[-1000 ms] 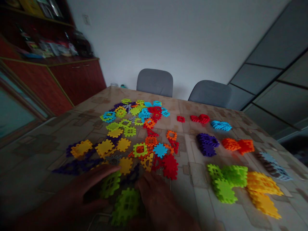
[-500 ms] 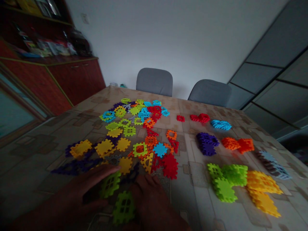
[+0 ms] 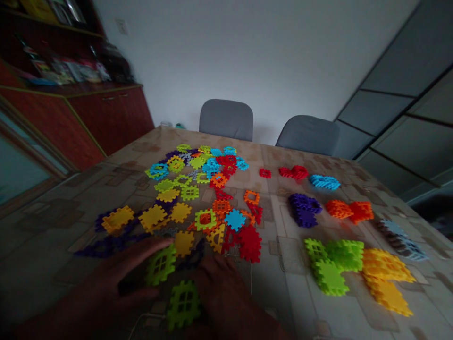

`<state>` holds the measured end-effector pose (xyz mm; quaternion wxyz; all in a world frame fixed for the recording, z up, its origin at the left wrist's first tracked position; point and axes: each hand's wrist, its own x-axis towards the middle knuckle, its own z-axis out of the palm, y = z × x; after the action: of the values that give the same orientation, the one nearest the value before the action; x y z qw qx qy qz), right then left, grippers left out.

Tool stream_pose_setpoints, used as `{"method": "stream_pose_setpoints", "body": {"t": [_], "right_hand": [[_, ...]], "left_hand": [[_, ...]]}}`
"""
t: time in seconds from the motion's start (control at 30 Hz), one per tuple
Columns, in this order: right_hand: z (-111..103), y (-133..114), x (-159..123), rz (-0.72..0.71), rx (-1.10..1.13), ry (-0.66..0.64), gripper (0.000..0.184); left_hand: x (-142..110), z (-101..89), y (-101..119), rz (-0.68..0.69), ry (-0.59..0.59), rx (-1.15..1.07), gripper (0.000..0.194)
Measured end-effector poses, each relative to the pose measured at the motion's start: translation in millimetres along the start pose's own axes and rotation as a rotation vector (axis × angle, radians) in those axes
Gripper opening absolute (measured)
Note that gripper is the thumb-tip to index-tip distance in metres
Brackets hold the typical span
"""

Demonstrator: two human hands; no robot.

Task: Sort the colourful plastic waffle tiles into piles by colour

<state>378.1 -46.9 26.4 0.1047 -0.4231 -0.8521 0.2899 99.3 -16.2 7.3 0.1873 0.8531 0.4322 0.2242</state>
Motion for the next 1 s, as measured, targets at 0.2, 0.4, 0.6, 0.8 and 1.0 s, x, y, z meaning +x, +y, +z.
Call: {"method": "stream_pose_setpoints", "body": {"t": [0.2,0.4,0.6,0.8,1.0], "right_hand": [[-3.5,-2.1,2.6,-0.015,-0.036,-0.031,0.062],[-2.8,-2.8,3.6,-0.009,-0.04,-0.052,0.062],[-28.4,-4.8,-2.3,0.039,0.0,-0.073,0.071],[-44.4,-1.3,-11.3,0.118,0.02,0.006,0.057],[-45.4,-1.7,-12.0,0.137,0.045,0.009,0.04]], "left_hand": [[-2.4,1.2,0.1,-0.006,-0.008,-0.007,0.07],[-3.1,3.4,-3.0,-0.015,0.003,0.008,0.07],[-8.4,4.3,17.9,0.04,-0.031,0.06,0.082],[1.4,12.8,51.2,0.202,-0.096,0.075,0.087],[4.3,19.5,57.4,0.25,-0.043,0.126,0.085]]}}
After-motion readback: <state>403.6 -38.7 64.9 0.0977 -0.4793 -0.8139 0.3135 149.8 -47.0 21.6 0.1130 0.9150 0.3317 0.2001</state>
